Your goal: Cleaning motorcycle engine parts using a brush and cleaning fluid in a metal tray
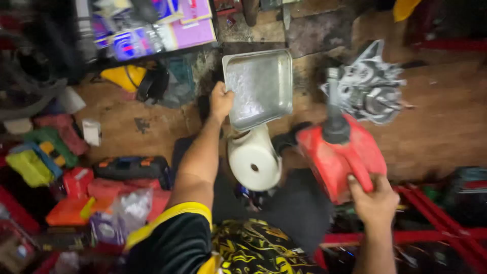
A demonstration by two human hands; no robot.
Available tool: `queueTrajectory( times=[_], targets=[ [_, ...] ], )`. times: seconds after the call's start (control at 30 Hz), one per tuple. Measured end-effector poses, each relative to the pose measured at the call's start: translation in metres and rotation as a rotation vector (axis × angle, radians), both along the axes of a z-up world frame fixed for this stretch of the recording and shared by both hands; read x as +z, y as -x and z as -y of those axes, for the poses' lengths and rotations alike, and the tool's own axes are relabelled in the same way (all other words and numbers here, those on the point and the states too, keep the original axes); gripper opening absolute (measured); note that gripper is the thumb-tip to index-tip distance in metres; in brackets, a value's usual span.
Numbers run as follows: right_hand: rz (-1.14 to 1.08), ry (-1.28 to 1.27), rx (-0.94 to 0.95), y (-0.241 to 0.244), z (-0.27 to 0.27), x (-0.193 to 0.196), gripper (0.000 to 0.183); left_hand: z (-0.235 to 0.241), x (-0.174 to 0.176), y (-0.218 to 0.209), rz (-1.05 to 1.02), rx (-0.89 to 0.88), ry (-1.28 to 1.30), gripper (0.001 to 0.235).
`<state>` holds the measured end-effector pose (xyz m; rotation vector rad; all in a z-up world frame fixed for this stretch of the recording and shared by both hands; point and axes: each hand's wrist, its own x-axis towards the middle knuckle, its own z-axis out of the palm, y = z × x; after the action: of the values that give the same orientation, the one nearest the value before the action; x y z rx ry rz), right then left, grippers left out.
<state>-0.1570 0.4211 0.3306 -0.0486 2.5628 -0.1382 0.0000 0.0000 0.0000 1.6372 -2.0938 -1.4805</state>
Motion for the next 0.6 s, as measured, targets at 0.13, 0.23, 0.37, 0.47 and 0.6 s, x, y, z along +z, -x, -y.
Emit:
queueTrajectory(
  times=[0.13, 0.23, 0.37, 0.47, 0.6],
  targets=[
    [0.025, 0.284, -0.085, -0.006, 0.058, -0.134, 0.028, -0.001, -0.131, -0.014, 0.214, 0.071, -0.170, 0.017],
    [0.087, 0.166, 0.023, -0.013, 0.096, -0.225, 0.031, 0.011, -0.206, -0.031, 0.258, 0.115, -0.141, 0.014],
    [0.206, 0.148, 0.180, -0.010, 0.144, -0.292, 0.040, 0.038, -0.268, -0.055, 0.476, 0.005, -0.051, 0.027],
    [0.294, 0.057, 0.312, -0.005, 0.178, -0.298, 0.043, 0.049, -0.283, -0.073, 0.587, -0.186, -0.032, 0.037],
    [0.250, -0.048, 0.431, -0.001, 0.182, -0.303, 0.050, 0.038, -0.266, -0.061, 0.615, -0.203, 0.147, 0.041]
  ],
)
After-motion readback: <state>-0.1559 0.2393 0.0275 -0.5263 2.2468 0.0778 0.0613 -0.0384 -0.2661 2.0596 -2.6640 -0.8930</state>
